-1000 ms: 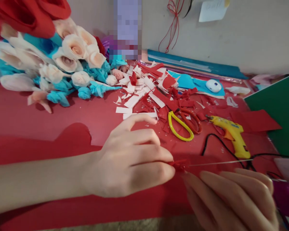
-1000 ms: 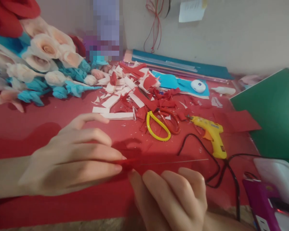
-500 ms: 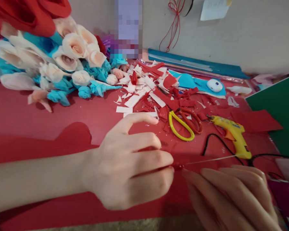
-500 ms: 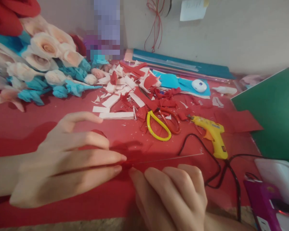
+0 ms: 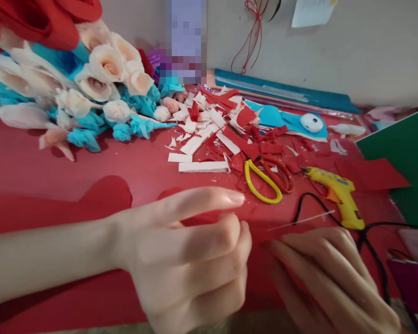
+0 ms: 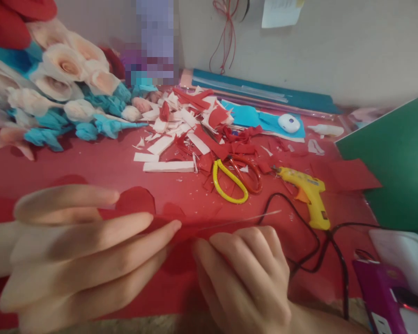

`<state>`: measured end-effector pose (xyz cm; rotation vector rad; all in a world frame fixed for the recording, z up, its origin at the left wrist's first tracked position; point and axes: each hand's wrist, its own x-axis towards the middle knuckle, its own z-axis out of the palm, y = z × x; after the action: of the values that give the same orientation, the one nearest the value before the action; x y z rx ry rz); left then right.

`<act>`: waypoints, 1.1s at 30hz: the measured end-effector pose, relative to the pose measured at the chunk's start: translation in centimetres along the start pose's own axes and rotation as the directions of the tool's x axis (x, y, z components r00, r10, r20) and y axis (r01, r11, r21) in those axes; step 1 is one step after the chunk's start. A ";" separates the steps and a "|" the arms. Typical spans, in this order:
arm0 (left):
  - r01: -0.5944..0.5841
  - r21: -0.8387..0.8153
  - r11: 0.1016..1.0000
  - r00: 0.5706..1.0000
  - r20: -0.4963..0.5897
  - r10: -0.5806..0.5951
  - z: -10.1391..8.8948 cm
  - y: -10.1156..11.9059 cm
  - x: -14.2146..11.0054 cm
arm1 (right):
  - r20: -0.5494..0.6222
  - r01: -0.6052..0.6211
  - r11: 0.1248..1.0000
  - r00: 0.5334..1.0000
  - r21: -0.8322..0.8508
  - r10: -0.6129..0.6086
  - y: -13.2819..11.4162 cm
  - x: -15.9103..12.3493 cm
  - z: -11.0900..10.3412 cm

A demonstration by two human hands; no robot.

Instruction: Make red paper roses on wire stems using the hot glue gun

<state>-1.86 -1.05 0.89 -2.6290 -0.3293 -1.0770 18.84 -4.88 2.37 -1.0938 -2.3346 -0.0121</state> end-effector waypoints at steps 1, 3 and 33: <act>0.034 -0.013 0.999 0.999 0.011 -0.034 0.0 0.0 0.1 | 0.000 -0.006 1.000 1.000 0.025 0.006 0.1 0.0 -0.1; 0.150 -0.046 0.988 0.988 0.040 -0.148 -0.1 -0.2 0.4 | 0.031 -0.035 0.997 0.999 0.065 0.033 0.2 0.1 -0.4; 0.363 -0.263 0.894 0.908 0.316 -0.275 -0.5 0.4 1.0 | 0.378 -0.449 0.752 0.881 0.482 0.284 0.7 1.0 0.1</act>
<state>-1.35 -1.45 1.84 -3.1014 -0.7328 -0.9204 18.79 -3.67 2.61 -1.2750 -2.0791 0.9830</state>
